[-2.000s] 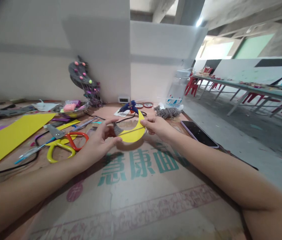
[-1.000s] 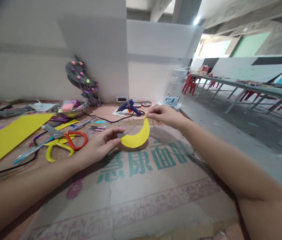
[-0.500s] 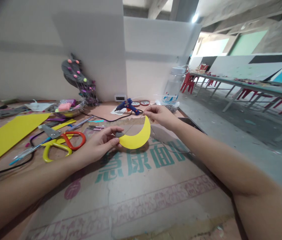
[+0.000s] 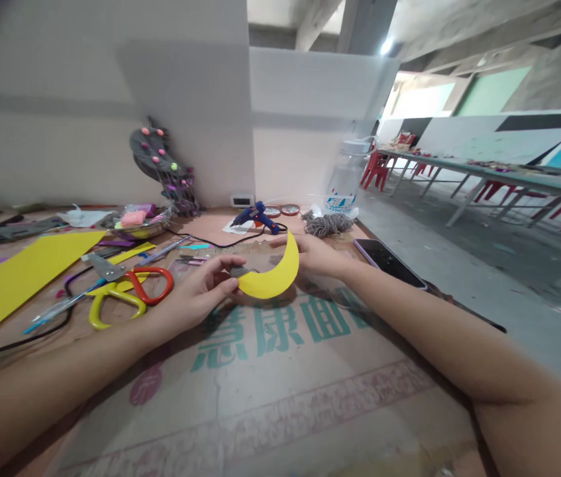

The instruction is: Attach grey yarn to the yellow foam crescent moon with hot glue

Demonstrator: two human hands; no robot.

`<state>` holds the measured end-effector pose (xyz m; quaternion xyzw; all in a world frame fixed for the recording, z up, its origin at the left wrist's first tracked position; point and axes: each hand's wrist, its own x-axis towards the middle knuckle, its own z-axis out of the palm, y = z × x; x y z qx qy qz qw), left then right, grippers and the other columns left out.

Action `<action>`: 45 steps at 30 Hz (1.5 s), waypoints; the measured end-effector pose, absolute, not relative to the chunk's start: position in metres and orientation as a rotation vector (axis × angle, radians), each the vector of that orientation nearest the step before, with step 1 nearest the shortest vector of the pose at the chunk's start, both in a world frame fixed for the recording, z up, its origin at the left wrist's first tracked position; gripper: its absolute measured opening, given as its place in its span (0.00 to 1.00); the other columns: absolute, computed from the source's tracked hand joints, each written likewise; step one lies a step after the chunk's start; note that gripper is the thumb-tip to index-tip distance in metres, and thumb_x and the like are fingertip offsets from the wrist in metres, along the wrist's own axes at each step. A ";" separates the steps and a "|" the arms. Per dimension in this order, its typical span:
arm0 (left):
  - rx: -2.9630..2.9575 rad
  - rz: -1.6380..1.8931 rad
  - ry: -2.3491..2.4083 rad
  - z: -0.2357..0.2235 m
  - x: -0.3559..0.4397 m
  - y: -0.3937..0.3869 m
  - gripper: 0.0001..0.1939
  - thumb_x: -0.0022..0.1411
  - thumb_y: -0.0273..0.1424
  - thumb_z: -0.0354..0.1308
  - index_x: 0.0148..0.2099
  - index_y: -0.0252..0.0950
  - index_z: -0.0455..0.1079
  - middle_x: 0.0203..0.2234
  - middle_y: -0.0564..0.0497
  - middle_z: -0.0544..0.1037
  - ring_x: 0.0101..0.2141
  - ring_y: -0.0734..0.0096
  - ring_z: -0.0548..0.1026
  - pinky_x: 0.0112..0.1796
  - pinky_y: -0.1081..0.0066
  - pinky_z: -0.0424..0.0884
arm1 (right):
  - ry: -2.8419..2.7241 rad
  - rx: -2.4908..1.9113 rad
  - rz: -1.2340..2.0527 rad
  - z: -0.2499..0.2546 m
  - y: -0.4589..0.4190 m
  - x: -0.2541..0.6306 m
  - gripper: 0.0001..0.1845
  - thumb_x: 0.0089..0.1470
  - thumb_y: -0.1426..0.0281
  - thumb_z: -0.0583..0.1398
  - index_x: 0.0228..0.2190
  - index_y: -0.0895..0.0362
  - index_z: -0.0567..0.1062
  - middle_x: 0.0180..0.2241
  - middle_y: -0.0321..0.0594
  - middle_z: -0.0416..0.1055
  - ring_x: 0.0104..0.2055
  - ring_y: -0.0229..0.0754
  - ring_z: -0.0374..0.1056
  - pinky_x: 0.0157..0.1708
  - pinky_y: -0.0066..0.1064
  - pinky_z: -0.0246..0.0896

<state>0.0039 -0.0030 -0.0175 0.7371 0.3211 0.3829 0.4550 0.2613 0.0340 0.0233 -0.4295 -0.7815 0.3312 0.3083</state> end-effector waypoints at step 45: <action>1.499 1.166 0.814 -0.017 0.008 0.008 0.32 0.59 0.28 0.57 0.62 0.40 0.49 0.39 0.50 0.71 0.38 0.73 0.73 0.38 0.73 0.71 | -1.701 -1.146 1.087 0.006 -0.009 0.216 0.09 0.50 0.60 0.58 0.31 0.52 0.68 0.21 0.33 0.65 0.21 0.38 0.61 0.22 0.30 0.58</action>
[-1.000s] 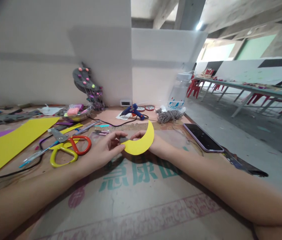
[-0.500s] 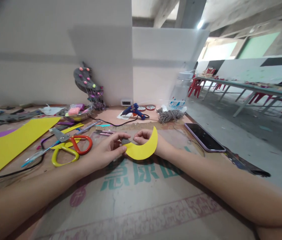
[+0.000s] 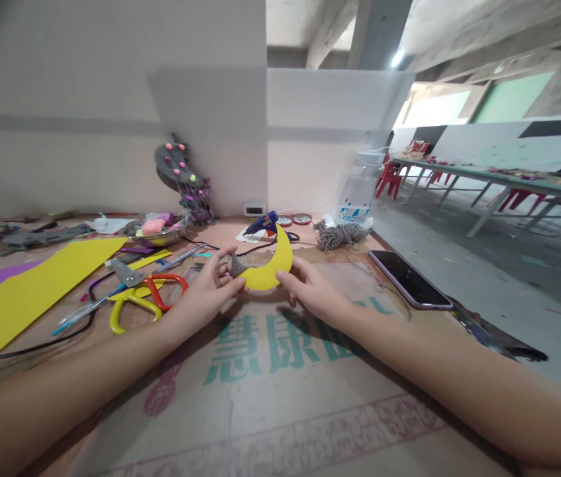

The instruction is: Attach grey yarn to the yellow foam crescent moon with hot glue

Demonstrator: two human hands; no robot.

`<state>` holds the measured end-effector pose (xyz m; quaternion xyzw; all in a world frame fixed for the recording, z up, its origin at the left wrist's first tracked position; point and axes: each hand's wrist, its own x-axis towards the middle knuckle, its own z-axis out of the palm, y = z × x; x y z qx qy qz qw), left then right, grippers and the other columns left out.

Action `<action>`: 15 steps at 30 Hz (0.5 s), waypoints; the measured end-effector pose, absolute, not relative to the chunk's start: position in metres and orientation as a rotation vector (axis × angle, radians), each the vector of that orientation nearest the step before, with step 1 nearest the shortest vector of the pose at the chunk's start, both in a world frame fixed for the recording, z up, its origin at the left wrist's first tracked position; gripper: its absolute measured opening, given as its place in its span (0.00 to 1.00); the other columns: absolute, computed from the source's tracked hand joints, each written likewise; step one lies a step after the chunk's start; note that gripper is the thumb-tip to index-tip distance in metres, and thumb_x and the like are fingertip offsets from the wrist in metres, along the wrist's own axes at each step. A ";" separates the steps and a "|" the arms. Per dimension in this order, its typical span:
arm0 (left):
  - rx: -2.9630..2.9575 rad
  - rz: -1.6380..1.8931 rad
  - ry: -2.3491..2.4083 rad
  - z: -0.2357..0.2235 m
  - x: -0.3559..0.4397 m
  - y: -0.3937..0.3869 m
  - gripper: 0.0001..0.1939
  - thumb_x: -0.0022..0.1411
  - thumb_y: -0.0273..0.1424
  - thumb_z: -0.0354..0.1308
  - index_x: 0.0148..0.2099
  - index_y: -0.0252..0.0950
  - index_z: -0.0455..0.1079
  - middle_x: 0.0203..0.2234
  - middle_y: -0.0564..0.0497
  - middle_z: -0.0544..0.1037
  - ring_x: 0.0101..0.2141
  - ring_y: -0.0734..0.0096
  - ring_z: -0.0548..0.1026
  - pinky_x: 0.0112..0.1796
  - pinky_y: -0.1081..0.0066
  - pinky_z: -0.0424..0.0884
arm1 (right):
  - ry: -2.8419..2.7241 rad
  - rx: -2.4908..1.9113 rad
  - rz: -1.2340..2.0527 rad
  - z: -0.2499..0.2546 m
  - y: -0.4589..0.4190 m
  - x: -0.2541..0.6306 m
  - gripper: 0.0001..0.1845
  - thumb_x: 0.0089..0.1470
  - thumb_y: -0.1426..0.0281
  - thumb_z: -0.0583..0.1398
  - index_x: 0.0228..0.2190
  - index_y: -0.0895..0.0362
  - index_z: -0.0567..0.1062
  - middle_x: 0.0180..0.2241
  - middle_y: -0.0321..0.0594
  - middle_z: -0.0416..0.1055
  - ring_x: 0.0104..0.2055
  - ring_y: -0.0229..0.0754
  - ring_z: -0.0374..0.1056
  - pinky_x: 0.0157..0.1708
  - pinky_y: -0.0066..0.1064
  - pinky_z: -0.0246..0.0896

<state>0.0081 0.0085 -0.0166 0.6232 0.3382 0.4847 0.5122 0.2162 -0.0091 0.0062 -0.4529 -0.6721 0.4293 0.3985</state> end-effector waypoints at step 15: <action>1.848 1.037 1.193 0.002 0.003 -0.001 0.17 0.61 0.43 0.54 0.29 0.35 0.67 0.25 0.54 0.73 0.28 0.71 0.69 0.29 0.73 0.62 | -1.782 -1.223 1.031 0.000 -0.009 0.214 0.17 0.51 0.55 0.60 0.28 0.56 0.69 0.19 0.33 0.66 0.19 0.35 0.60 0.19 0.27 0.55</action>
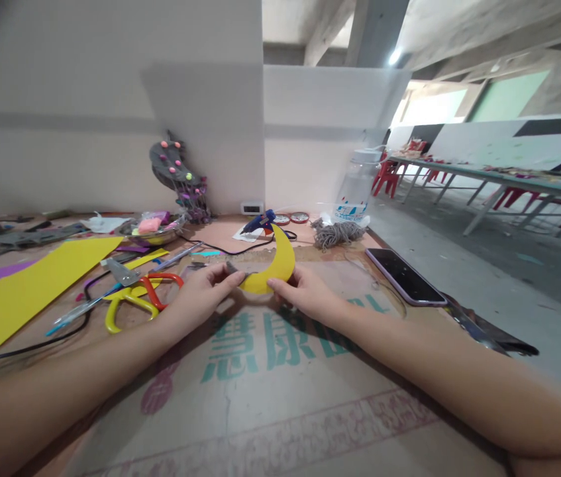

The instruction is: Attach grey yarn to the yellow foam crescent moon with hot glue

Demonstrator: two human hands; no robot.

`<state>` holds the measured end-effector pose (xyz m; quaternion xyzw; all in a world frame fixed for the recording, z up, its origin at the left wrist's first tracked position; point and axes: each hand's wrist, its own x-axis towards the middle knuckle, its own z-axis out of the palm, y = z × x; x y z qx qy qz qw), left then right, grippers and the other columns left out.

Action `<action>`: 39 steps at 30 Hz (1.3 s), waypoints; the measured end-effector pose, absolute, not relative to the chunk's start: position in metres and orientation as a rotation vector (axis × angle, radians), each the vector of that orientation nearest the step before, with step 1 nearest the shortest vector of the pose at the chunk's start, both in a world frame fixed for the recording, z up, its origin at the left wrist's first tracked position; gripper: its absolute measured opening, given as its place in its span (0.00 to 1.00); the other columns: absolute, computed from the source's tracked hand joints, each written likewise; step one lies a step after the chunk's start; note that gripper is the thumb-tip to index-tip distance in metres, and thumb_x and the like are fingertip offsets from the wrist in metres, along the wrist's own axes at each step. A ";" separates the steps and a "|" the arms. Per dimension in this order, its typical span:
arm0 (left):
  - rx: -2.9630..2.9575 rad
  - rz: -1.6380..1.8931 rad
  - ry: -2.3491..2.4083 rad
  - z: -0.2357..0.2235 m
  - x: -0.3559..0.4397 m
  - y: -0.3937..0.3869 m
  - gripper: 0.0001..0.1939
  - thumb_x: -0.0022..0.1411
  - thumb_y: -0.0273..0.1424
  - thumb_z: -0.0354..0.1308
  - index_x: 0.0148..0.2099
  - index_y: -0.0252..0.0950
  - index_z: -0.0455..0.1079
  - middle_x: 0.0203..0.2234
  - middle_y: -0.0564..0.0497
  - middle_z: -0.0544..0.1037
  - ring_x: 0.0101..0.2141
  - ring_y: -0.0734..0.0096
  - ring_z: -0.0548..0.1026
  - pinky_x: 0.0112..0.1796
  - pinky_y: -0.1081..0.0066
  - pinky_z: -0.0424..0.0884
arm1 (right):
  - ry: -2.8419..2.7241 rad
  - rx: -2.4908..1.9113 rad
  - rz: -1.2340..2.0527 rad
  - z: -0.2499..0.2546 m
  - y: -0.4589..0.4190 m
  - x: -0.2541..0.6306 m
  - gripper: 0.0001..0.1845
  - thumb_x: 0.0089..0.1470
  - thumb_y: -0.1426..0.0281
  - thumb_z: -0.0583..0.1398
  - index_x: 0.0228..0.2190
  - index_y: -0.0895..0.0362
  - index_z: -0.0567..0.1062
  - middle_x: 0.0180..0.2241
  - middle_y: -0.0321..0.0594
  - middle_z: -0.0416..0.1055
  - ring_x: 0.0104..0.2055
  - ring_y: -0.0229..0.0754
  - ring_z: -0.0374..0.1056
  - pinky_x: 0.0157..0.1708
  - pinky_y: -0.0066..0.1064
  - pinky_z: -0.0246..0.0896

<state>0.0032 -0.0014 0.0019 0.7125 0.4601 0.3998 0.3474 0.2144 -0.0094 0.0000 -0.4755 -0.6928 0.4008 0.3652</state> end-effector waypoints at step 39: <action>1.925 0.842 1.023 -0.010 0.003 0.003 0.15 0.61 0.42 0.54 0.36 0.35 0.71 0.28 0.53 0.74 0.30 0.70 0.71 0.31 0.73 0.65 | -1.592 -1.175 0.786 0.005 -0.003 0.227 0.27 0.59 0.47 0.46 0.28 0.54 0.72 0.27 0.40 0.72 0.30 0.43 0.69 0.32 0.35 0.64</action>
